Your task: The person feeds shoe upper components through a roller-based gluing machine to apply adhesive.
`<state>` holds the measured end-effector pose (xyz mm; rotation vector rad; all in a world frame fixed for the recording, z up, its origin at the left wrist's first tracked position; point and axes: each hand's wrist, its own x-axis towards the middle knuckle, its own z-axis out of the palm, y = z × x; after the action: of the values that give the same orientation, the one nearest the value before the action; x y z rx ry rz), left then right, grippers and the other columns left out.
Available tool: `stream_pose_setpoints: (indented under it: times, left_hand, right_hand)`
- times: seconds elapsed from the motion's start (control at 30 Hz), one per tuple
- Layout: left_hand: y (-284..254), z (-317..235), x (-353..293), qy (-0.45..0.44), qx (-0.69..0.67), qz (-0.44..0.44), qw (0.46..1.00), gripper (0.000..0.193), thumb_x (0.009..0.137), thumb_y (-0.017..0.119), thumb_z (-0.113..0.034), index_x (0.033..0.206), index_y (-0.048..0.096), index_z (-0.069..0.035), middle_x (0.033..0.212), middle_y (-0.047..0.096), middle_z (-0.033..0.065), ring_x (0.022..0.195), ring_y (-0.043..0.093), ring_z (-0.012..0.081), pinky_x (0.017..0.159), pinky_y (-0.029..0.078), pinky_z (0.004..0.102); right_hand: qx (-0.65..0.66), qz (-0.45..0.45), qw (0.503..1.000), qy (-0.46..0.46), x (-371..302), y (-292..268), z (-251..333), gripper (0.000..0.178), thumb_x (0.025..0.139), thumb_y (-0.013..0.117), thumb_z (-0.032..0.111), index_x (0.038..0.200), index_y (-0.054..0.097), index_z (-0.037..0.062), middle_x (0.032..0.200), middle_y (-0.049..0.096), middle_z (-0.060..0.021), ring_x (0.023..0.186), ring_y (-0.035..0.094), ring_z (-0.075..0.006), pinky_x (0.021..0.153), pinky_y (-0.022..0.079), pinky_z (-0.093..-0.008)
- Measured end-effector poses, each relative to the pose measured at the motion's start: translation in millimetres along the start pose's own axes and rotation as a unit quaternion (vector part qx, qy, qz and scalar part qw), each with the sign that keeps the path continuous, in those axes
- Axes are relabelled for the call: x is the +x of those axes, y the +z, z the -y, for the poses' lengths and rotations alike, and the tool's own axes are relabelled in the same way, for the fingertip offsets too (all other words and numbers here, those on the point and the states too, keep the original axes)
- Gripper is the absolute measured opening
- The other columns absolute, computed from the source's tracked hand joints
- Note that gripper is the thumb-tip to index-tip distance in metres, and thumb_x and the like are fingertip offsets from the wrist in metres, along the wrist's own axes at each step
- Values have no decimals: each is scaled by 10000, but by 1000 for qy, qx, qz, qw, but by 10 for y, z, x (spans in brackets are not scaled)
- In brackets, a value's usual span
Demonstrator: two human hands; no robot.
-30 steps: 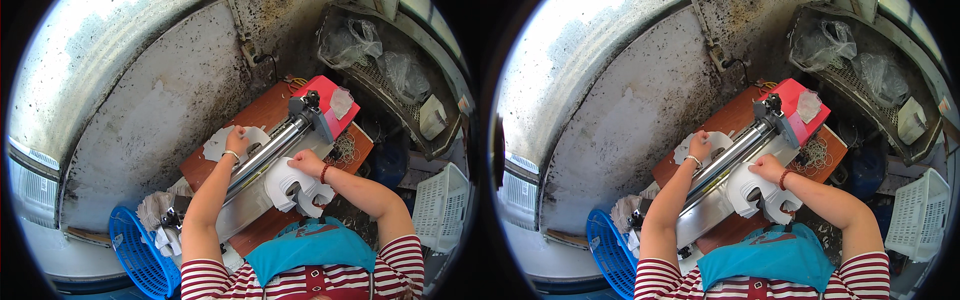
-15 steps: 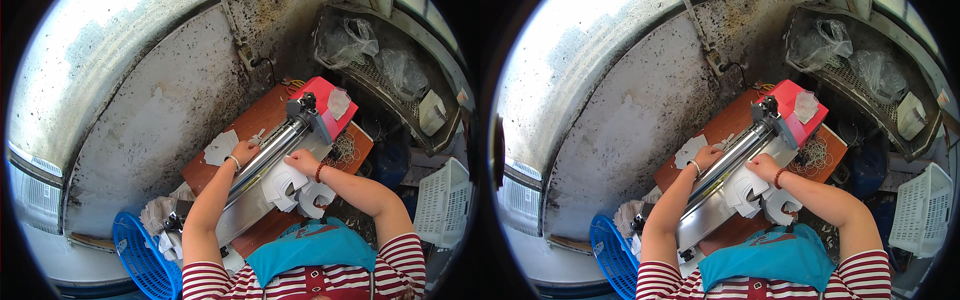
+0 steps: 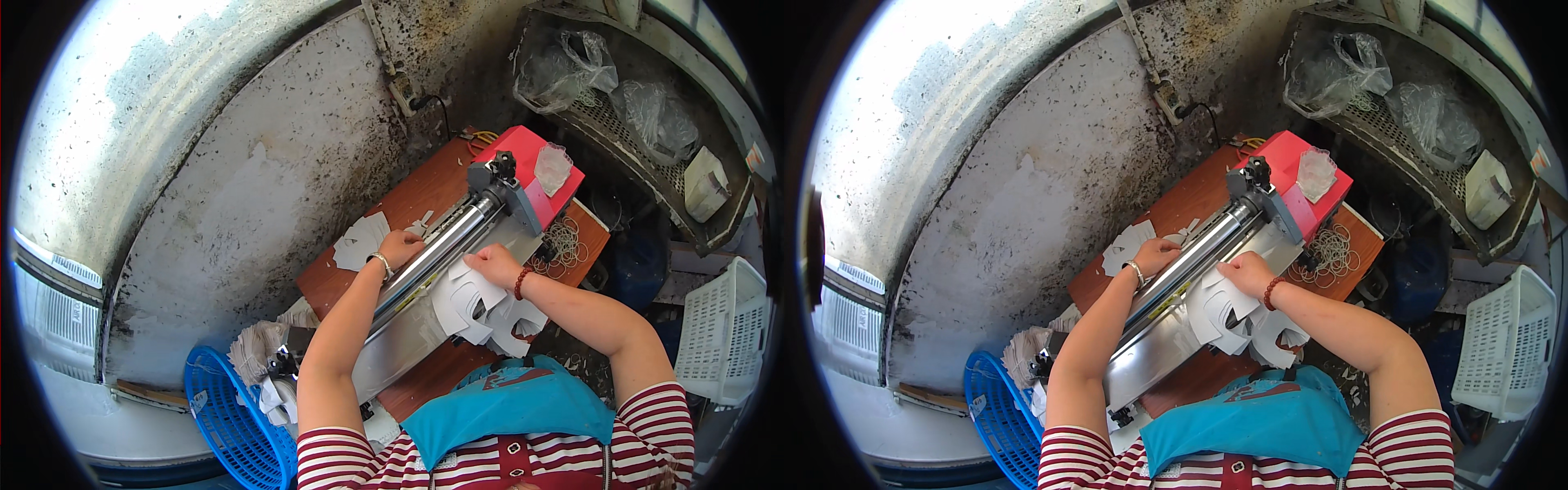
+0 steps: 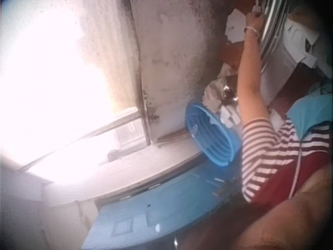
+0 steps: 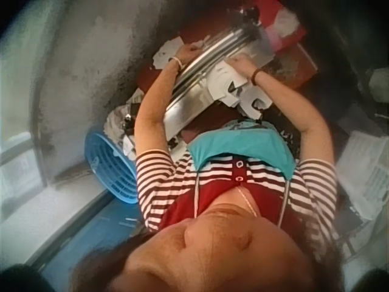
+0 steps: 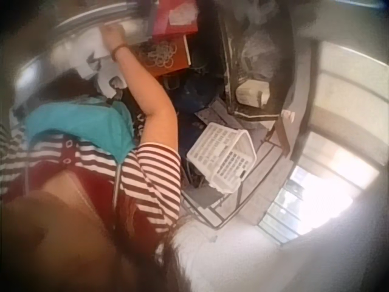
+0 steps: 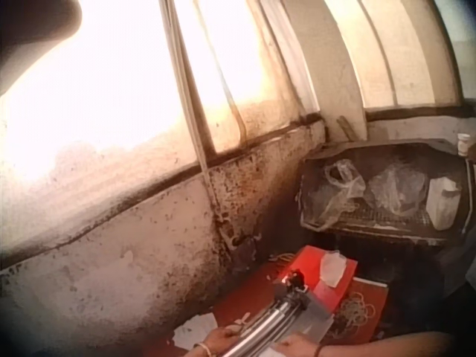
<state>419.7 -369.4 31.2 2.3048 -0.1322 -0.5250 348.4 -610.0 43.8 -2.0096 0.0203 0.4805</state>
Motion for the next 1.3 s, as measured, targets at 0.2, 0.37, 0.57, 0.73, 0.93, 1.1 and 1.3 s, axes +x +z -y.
stream_pose_setpoints:
  times: [0.2, 0.37, 0.57, 0.73, 0.93, 1.1, 1.3]
  left_hand:
    - [-89, 89, 58, -30, -43, -131, 990, 152, 683, 644, -83, 821, 595, -41, 916, 617, 96, 825, 576, 194, 770, 448, 297]
    - [-175, -52, -36, 55, -64, -308, 948, 591, 669, 618, -23, 1222, 423, -92, 1093, 563, 116, 954, 572, 232, 844, 438, 334]
    - [-274, -231, -150, -2, -127, -200, 972, 720, 635, 651, -50, 1300, 381, -114, 1248, 487, 135, 1099, 509, 271, 930, 402, 345]
    - [-209, -55, -158, 22, -69, -153, 986, 773, 643, 685, -55, 1334, 346, -121, 1297, 432, 132, 1120, 497, 244, 962, 385, 335]
    - [-193, -45, -160, 31, -30, -135, 990, 747, 636, 694, -58, 1316, 388, -101, 1273, 468, 115, 1097, 513, 235, 949, 387, 317]
    - [-221, 63, -124, -43, -206, -4, 978, 493, 682, 626, -19, 1168, 556, -62, 1052, 604, 47, 944, 566, 151, 873, 423, 274]
    - [-198, 70, -113, -73, -240, 49, 967, 433, 726, 508, 30, 1139, 585, -71, 1032, 609, 37, 909, 571, 128, 849, 432, 267]
  right_hand:
    - [38, 51, 998, -21, -87, -52, -56, 322, 758, 624, 275, 646, 624, -26, 585, 588, -102, 524, 542, -142, 529, 448, -314]
    - [-23, 59, 998, -19, -1, -51, -154, 324, 747, 627, 275, 617, 608, -22, 552, 560, -97, 506, 526, -150, 511, 433, -321]
    - [3, 66, 998, -20, 26, -9, -204, 339, 759, 623, 288, 620, 606, -20, 553, 557, -96, 504, 522, -155, 513, 430, -324]
    - [22, 75, 997, -9, -20, -2, -148, 310, 770, 619, 268, 651, 615, -19, 576, 567, -73, 515, 519, -134, 517, 432, -310]
    - [30, 99, 995, 9, -51, -46, -93, 260, 809, 595, 229, 745, 626, -21, 647, 593, -51, 569, 540, -103, 536, 447, -282]
    - [-4, 117, 993, -2, -27, -23, -140, 235, 842, 573, 199, 831, 637, -27, 713, 621, -41, 597, 559, -87, 549, 464, -259]
    - [19, 93, 995, -9, -59, -22, -114, 300, 802, 596, 250, 657, 592, -12, 581, 555, -61, 529, 505, -111, 521, 424, -300]
